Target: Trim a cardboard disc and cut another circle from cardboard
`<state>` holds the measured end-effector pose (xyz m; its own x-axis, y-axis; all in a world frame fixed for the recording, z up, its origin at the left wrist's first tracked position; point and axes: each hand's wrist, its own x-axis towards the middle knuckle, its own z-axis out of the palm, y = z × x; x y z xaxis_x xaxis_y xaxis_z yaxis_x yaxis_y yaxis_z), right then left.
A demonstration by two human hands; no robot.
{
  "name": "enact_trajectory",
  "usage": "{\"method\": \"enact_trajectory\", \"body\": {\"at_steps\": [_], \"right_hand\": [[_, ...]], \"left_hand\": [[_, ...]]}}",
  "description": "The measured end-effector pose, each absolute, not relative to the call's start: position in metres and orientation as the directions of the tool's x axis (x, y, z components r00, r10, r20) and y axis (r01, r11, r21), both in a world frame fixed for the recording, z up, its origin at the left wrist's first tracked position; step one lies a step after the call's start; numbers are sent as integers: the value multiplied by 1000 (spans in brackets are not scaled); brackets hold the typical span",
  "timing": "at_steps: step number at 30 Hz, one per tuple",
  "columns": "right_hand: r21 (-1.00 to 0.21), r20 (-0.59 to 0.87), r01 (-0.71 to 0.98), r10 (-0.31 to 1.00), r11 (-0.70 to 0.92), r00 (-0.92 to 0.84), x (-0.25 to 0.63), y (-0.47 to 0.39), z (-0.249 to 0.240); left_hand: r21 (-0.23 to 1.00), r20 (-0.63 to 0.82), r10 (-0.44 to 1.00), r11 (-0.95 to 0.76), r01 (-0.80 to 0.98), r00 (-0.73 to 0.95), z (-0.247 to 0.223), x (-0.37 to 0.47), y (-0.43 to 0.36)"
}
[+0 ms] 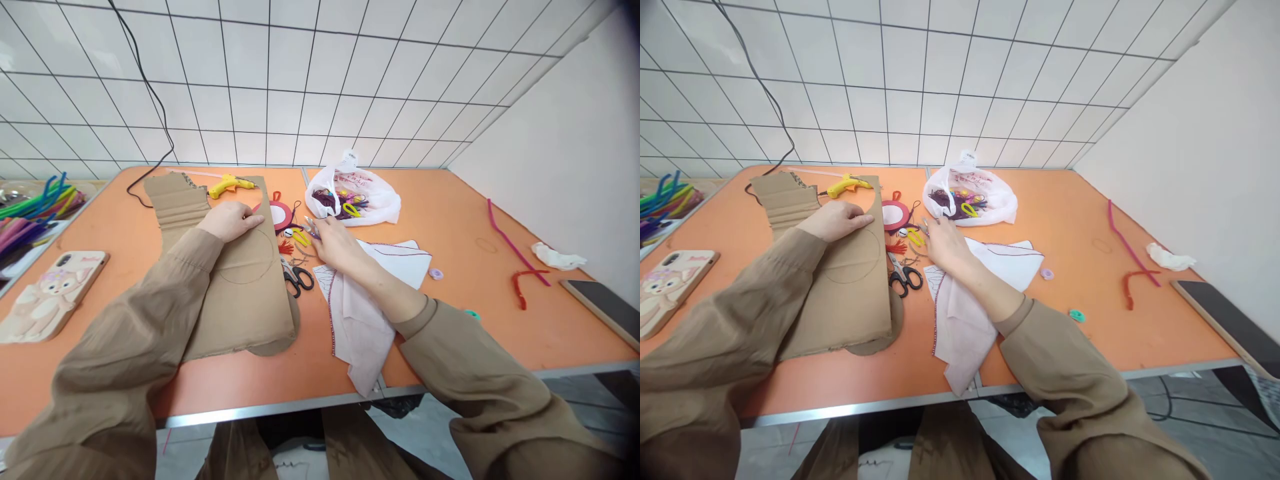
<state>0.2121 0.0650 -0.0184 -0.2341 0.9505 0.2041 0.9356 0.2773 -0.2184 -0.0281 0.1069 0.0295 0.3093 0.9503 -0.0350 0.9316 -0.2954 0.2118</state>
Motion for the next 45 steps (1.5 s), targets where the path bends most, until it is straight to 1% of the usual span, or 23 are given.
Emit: {"method": "enact_trajectory", "body": {"at_steps": [2, 3, 4, 5, 6, 7, 9, 12, 15, 19, 25, 30, 32, 34, 36, 38, 40, 41, 43, 45], "right_hand": [[-107, 271, 948, 926, 299, -261, 206, 56, -10], [-96, 258, 946, 925, 311, -278, 202, 50, -6], [-132, 198, 933, 931, 335, -306, 198, 44, -1], [-177, 111, 917, 933, 358, -343, 193, 37, 3], [-194, 15, 901, 920, 387, -392, 188, 31, 6], [-183, -49, 897, 908, 402, -417, 183, 24, 8], [-123, -94, 898, 896, 422, -434, 176, 15, 10], [-90, -92, 876, 872, 473, -481, 172, 8, 9], [-97, -107, 861, 855, 498, -507, 172, 7, 8], [-92, -122, 868, 859, 488, -497, 172, 7, 8], [-105, -103, 856, 850, 506, -516, 170, 6, 5], [-94, -102, 858, 852, 505, -513, 173, 7, 4], [-114, -115, 863, 856, 492, -504, 176, 8, 8], [-168, -145, 860, 851, 482, -505, 180, 9, 14], [-252, -161, 842, 837, 477, -522, 184, 10, 20], [-345, -151, 821, 837, 454, -526, 189, 13, 26], [-471, -143, 783, 841, 406, -522, 193, 17, 28], [-551, -148, 751, 843, 363, -517, 195, 19, 28], [-741, -183, 634, 842, 221, -508, 197, 25, 26], [-897, -222, 439, 814, 45, -537, 198, 31, 21]], "left_hand": [[153, -36, 953, -291, 945, 299, 26, -27, 108], [132, -40, 955, -286, 949, 293, 24, -27, 108], [121, -42, 957, -281, 952, 288, 23, -27, 109], [119, -43, 957, -279, 953, 286, 21, -27, 110], [122, -44, 958, -277, 953, 284, 19, -27, 111], [127, -45, 958, -275, 953, 282, 18, -28, 111], [132, -48, 960, -268, 954, 276, 16, -30, 113], [128, -51, 964, -252, 959, 260, 15, -33, 115], [131, -51, 968, -239, 962, 247, 13, -36, 117], [151, -49, 966, -246, 958, 255, 10, -39, 120], [202, -50, 955, -278, 939, 293, 8, -38, 119], [225, -70, 943, -303, 926, 325, 18, -43, 115], [244, -74, 937, -315, 917, 341, 25, -48, 113], [275, -86, 934, -312, 910, 346, 30, -53, 111], [293, -102, 937, -292, 910, 334, 32, -56, 110], [291, -110, 939, -283, 914, 326, 30, -58, 110], [279, -110, 938, -288, 916, 328, 25, -59, 112], [273, -108, 938, -291, 917, 330, 22, -59, 113], [254, -101, 938, -298, 920, 332, 18, -60, 116], [235, -89, 937, -309, 922, 337, 14, -62, 118]]}}
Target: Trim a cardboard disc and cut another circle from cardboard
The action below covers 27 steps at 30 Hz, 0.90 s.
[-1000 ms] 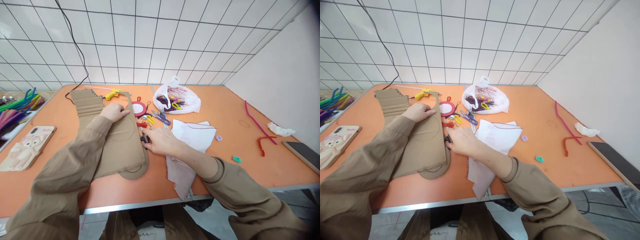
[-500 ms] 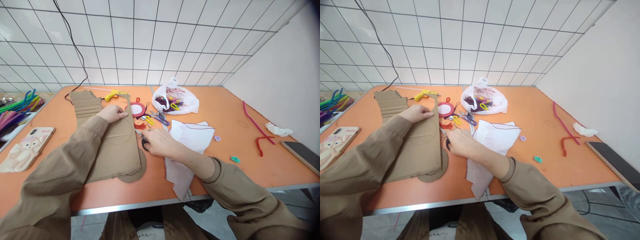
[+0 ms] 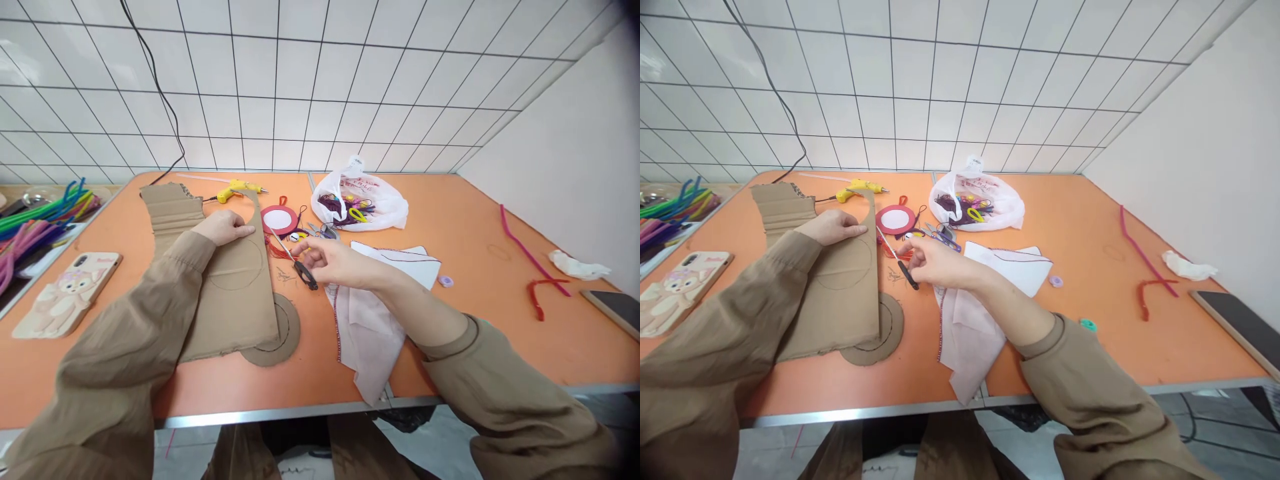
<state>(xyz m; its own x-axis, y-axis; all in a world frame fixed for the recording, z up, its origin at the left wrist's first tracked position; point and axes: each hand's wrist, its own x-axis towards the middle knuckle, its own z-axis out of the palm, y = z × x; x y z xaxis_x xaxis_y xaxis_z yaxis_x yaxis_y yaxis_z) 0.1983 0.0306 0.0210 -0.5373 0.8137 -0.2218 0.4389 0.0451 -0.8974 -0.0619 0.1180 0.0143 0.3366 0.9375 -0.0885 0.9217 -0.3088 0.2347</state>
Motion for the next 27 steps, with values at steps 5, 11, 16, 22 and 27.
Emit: {"method": "enact_trajectory", "body": {"at_steps": [5, 11, 16, 22, 27], "right_hand": [[-953, -234, 13, 711, -302, -663, 196, 37, 3], [-905, -53, -232, 635, -357, -771, 192, 33, -12], [-885, 11, -348, 733, -310, -680, 190, 31, -10], [-866, -59, -350, 767, -357, -639, 192, 30, -13], [-910, -77, -290, 811, -295, -580, 187, 26, -17]], "left_hand": [[232, -66, 939, -315, 921, 338, 14, -64, 118], [271, -57, 945, -296, 916, 322, 30, -64, 110], [322, -39, 941, -306, 896, 336, 34, -62, 106], [328, -80, 936, -299, 896, 341, 32, -56, 105], [340, -41, 939, -307, 889, 340, 42, -57, 100]]}}
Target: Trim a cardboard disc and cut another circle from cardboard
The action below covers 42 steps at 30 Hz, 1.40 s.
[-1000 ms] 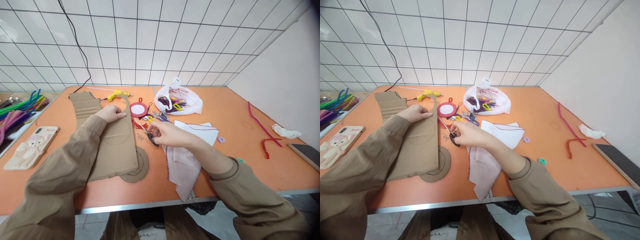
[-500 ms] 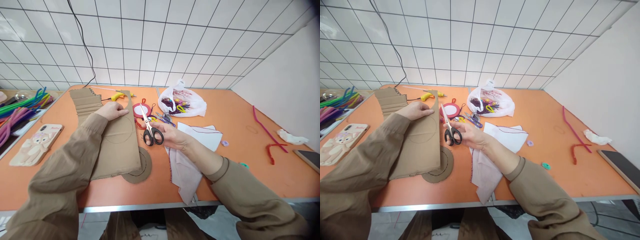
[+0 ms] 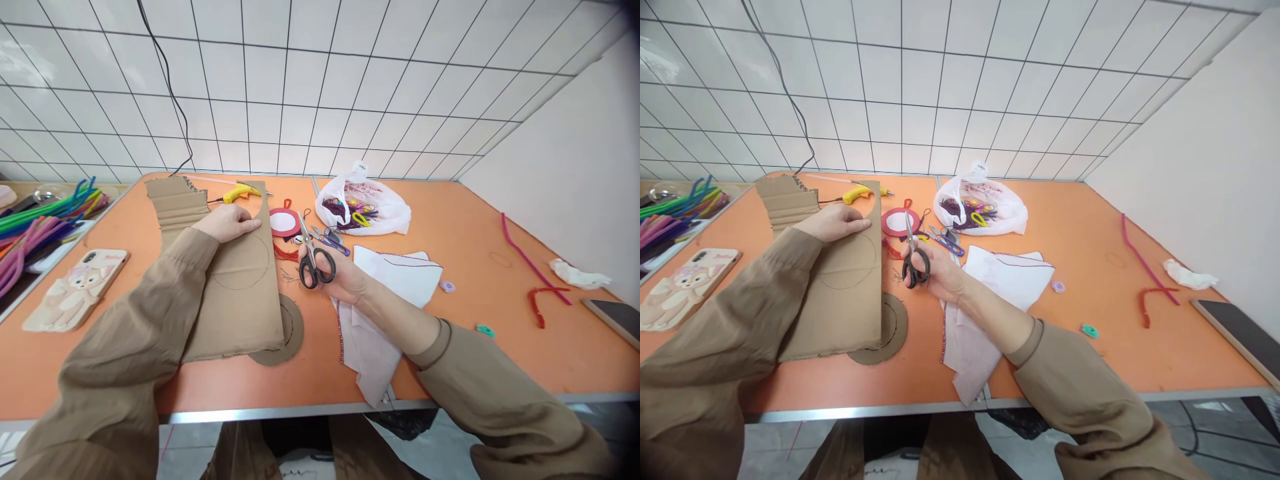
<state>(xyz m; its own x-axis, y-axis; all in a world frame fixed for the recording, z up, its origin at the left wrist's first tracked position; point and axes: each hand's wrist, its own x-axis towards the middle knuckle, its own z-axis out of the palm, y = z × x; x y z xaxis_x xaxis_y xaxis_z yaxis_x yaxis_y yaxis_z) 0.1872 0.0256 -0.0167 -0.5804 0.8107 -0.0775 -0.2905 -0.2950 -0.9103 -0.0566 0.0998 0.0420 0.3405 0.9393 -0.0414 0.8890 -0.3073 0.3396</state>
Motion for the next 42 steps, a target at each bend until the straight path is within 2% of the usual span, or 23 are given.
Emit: {"method": "enact_trajectory", "body": {"at_steps": [3, 8, 13, 18, 22, 28, 34, 42], "right_hand": [[-952, -53, -226, 840, -206, -541, 186, 22, -11], [-984, -75, -84, 799, -156, -597, 188, 18, -2], [-999, -42, 41, 759, -21, -649, 189, 14, 2], [-992, -122, 114, 676, -56, -726, 189, 11, 5], [-994, -112, 86, 677, -72, -727, 190, 11, 7], [-995, -81, 103, 610, 2, -788, 195, 15, 7], [-975, -217, 199, 605, -98, -766, 189, 10, 5], [-982, -187, 155, 642, -107, -743, 188, 11, 2]], "left_hand": [[331, -35, 942, -306, 893, 335, 48, -55, 96], [329, -23, 945, -301, 895, 327, 55, -51, 90], [387, -3, 950, -287, 876, 313, 61, -49, 86], [402, -28, 958, -250, 881, 284, 64, -47, 83], [421, -29, 935, -309, 853, 353, 65, -44, 81], [392, -57, 915, -348, 851, 400, 67, -39, 77], [381, -63, 899, -381, 843, 434, 67, -38, 76], [351, -42, 910, -374, 859, 413, 65, -40, 78]]}}
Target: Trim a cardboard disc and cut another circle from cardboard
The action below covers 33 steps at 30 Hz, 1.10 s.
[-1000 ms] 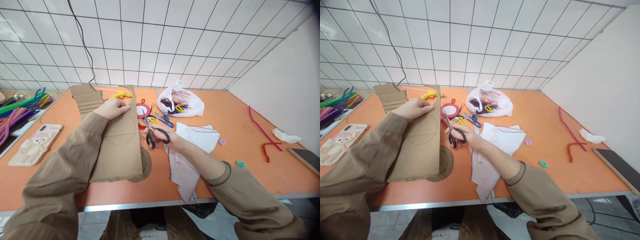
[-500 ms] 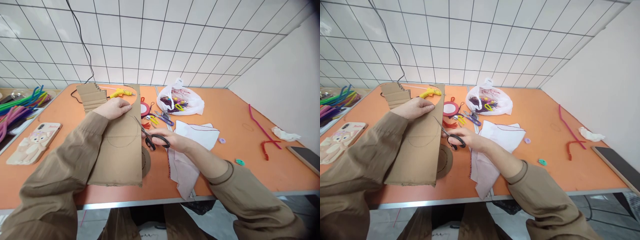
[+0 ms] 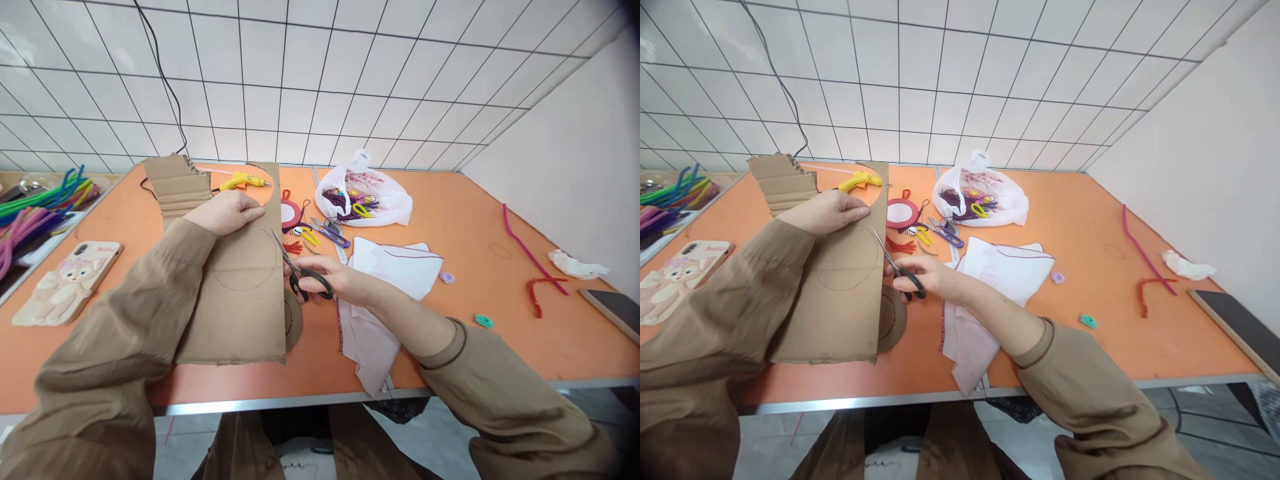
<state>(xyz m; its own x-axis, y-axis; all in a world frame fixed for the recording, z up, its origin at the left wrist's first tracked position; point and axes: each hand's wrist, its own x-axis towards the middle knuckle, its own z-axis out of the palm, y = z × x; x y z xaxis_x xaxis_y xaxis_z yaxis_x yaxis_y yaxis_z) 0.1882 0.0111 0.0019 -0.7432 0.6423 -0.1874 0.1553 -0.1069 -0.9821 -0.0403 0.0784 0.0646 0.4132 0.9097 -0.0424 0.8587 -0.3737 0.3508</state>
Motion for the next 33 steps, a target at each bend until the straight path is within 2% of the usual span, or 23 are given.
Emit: {"method": "enact_trajectory", "body": {"at_steps": [7, 16, 33], "right_hand": [[-984, -180, 137, 689, -118, -702, 186, 11, -6], [-973, -229, 142, 664, -184, -711, 195, 18, -8], [-981, -195, 143, 711, -134, -676, 186, 10, -7]], "left_hand": [[334, -20, 912, -380, 863, 409, 60, -41, 81], [337, 1, 901, -408, 849, 433, 63, -44, 82], [367, -82, 922, -325, 872, 378, 65, -42, 80]]}}
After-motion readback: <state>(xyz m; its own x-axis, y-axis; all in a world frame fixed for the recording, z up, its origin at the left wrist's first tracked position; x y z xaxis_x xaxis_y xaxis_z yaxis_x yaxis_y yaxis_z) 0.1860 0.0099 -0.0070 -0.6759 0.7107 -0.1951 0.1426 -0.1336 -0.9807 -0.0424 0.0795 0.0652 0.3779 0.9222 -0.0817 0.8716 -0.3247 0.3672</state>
